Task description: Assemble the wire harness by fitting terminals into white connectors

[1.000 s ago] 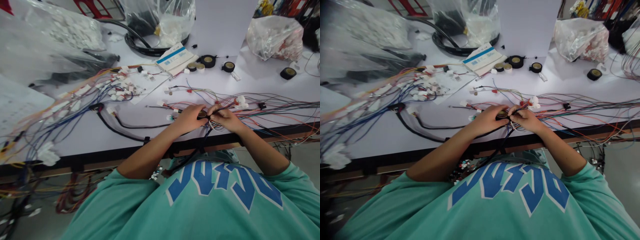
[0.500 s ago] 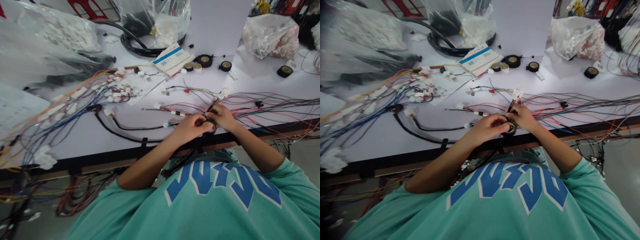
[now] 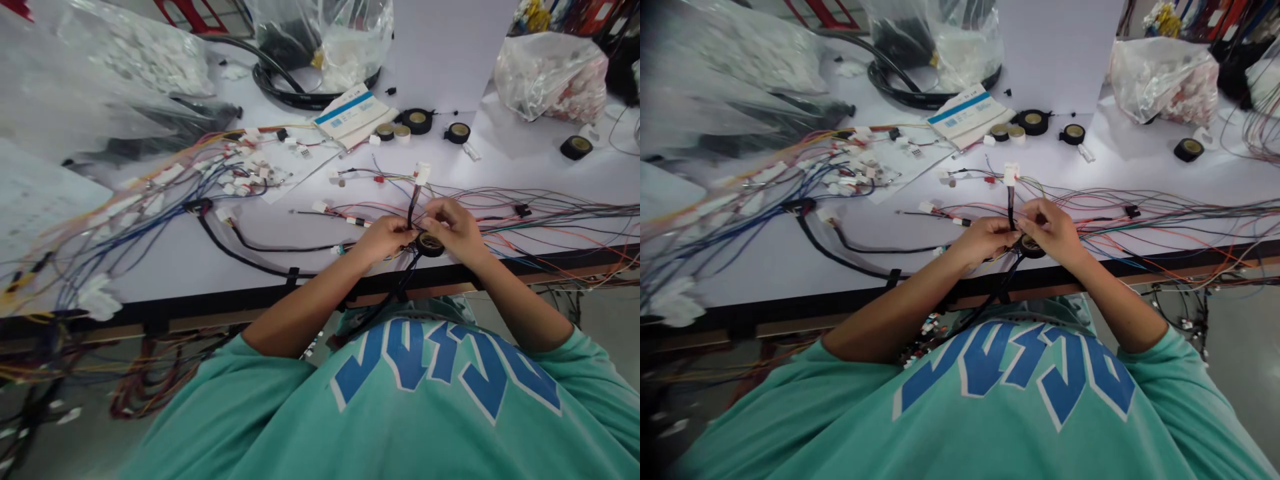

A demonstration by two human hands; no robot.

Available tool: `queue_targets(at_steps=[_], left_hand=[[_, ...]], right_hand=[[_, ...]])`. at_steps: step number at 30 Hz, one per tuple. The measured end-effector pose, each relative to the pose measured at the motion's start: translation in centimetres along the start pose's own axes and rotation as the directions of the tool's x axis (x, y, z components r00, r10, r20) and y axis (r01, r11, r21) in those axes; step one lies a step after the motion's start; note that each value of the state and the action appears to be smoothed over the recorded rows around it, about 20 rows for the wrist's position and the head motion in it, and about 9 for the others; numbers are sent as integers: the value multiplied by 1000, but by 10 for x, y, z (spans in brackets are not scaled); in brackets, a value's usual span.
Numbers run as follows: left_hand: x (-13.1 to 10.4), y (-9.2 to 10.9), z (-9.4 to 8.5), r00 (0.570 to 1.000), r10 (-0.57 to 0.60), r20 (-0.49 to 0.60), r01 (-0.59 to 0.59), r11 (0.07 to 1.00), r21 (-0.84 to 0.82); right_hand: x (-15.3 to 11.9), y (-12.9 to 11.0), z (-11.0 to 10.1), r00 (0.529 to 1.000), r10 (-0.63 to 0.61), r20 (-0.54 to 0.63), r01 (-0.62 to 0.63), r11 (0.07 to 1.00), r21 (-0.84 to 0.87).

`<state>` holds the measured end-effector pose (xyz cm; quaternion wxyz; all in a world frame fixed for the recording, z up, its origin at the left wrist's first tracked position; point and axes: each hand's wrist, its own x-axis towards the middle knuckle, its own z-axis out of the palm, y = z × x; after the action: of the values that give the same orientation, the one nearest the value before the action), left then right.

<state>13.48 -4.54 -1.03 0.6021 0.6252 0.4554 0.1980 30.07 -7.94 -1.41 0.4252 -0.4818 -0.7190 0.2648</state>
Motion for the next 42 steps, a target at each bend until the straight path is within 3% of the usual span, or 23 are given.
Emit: queue_targets(at_steps=[2, 4, 8, 14, 17, 22, 27, 31, 34, 38, 42], left_hand=[[1, -3, 1, 999, 23, -34, -23, 1000, 12], [1, -5, 1, 998, 42, -54, -41, 999, 15], [3, -6, 2, 995, 84, -63, -77, 992, 100], [0, -2, 4, 977, 186, -105, -108, 853, 510], [-4, 1, 5, 976, 199, -94, -100, 783, 614], [-11, 3, 3, 971, 228, -69, -108, 680, 725], [-16, 9, 5, 981, 194, 1, -93, 466, 880], [-21, 22, 7, 982, 154, 112, -146, 228, 963], [-20, 35, 4, 972, 167, 164, -186, 128, 974], [-12, 50, -6, 964, 165, 208, -237, 187, 953], [-4, 47, -15, 949, 238, 205, -289, 406, 867]], right_hand=[[-13, -9, -2, 986, -121, 113, 141, 971, -194], [-24, -16, -3, 955, -190, 228, 270, 876, -399], [-24, -23, -6, 921, -145, 362, 358, 682, -637], [5, -18, -9, 891, -15, 453, 397, 510, -763], [9, -7, -4, 870, -132, 475, 472, 502, -725], [6, 10, 2, 840, -350, 414, 539, 456, -709], [7, 18, 10, 864, -368, 344, 502, 578, -644], [10, 24, 16, 926, -260, 273, 374, 732, -570], [12, 24, 16, 954, -174, 244, 269, 857, -440], [12, 16, 11, 959, -34, 280, 93, 975, -201], [13, 6, 11, 973, 37, 227, -10, 993, -117]])
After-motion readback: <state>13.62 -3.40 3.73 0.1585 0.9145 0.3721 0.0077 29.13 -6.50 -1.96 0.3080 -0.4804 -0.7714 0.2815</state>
